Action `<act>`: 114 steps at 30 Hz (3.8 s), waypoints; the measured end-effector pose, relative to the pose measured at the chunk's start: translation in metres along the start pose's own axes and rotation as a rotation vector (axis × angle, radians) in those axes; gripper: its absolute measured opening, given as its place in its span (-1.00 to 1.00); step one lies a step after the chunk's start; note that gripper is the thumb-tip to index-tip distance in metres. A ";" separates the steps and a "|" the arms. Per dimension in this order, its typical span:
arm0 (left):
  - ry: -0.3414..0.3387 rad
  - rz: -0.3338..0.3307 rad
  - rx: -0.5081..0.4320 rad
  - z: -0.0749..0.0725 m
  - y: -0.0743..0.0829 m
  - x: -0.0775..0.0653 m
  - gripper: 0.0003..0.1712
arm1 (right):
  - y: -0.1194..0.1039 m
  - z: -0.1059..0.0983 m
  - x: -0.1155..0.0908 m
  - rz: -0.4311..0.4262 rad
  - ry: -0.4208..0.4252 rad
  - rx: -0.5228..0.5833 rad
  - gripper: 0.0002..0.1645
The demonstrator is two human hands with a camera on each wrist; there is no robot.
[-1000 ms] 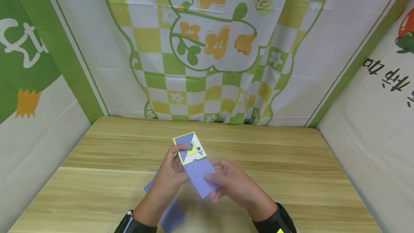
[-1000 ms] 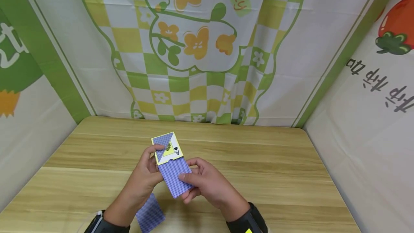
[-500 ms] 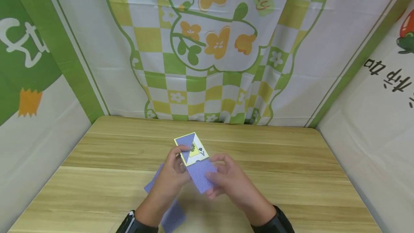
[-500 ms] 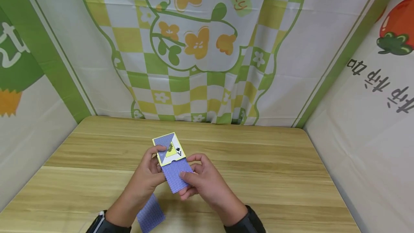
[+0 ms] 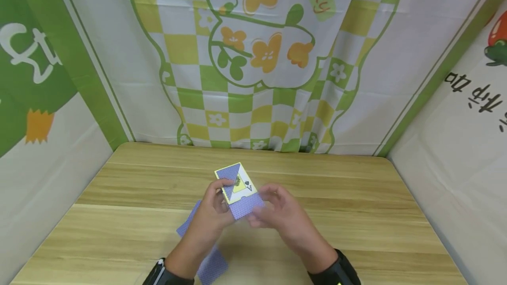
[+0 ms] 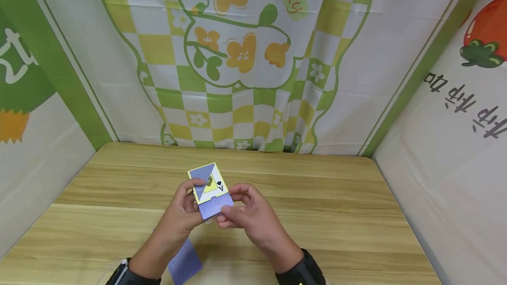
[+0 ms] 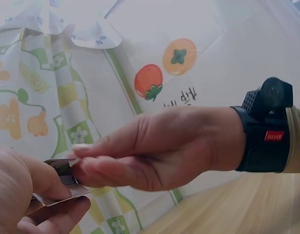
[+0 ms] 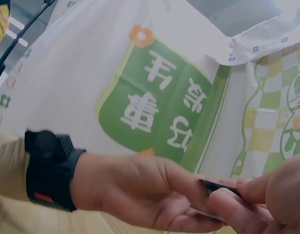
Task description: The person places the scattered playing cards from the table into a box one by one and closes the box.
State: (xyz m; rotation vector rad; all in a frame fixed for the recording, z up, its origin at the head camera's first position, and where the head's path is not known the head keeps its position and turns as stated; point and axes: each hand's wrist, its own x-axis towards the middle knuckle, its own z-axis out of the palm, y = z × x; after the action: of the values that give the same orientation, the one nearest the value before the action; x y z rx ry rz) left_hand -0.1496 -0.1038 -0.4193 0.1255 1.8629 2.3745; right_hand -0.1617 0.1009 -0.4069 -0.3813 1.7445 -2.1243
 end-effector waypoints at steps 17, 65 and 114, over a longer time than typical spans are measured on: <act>-0.043 -0.007 0.025 0.004 0.003 -0.002 -0.19 | 0.006 -0.004 0.009 -0.049 0.298 -0.355 -0.65; 0.127 0.099 -0.021 -0.030 0.033 -0.004 -0.35 | 0.098 0.069 0.125 -0.321 -0.587 -1.235 -0.24; 0.094 0.042 0.021 -0.023 0.029 -0.002 -0.30 | 0.057 -0.032 0.041 0.028 -0.298 -1.399 -0.33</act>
State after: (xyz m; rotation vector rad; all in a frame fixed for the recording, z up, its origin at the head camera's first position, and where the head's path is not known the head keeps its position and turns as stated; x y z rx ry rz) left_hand -0.1517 -0.1328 -0.3968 0.0557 1.9455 2.4289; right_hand -0.2062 0.1013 -0.4701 -0.9034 2.6680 -0.4348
